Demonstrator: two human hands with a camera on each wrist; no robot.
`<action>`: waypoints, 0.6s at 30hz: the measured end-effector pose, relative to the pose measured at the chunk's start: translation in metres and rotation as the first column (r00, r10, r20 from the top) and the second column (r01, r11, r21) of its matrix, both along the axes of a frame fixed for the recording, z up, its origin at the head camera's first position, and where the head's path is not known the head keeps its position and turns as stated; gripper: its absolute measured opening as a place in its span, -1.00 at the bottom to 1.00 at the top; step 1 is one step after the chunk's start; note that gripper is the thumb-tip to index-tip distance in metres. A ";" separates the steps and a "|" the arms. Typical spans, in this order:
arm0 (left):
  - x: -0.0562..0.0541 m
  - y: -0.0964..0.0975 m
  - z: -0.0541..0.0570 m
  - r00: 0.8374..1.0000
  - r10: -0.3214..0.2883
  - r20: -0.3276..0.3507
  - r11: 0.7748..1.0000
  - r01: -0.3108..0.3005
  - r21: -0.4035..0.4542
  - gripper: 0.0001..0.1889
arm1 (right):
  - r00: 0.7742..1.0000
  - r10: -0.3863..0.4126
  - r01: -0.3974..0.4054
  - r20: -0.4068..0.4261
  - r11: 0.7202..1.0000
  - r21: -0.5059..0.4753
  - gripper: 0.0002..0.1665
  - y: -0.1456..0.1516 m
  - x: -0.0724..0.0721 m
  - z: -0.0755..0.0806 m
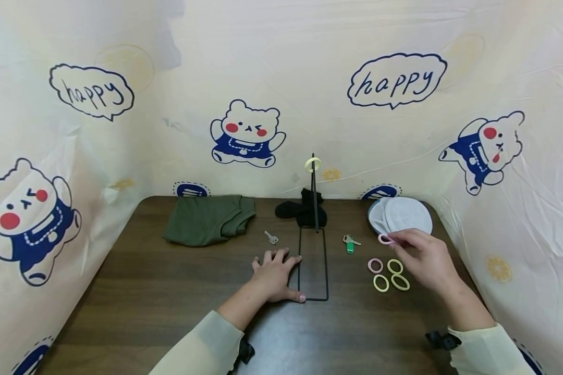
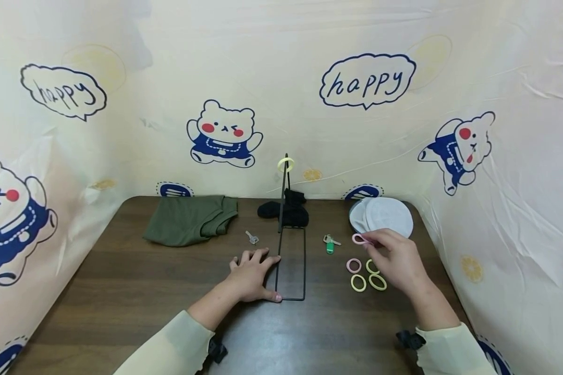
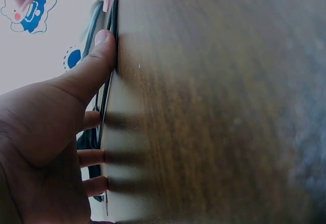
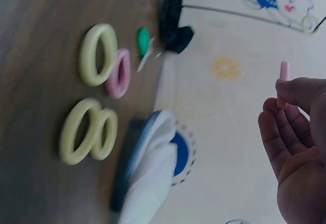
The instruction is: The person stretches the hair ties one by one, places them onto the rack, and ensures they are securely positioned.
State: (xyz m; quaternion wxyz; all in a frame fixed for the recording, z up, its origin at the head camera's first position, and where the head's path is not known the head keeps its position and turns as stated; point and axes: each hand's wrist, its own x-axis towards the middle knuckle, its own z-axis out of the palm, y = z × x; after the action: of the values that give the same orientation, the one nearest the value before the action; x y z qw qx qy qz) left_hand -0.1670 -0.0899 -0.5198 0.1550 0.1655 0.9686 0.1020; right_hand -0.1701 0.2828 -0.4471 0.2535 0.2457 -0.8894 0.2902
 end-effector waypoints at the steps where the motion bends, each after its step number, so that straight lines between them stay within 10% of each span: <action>1: 0.000 0.000 0.000 1.000 0.000 0.000 1.000 0.000 -0.003 0.12 | 1.000 0.010 -0.010 -0.011 1.000 -0.010 -0.66 -0.004 0.000 0.002; 18: -0.003 -0.001 -0.002 1.000 -0.015 -0.009 1.000 0.015 -0.004 0.09 | 0.955 0.267 -0.279 -0.129 0.956 -0.087 -0.52 -0.061 0.009 0.039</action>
State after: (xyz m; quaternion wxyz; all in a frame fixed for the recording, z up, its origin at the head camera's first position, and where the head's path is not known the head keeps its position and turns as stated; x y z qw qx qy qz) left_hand -0.1696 -0.0908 -0.5216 0.1517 0.1728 0.9682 0.0983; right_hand -0.1609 0.2218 -0.4077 0.2748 0.3693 -0.8143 0.3536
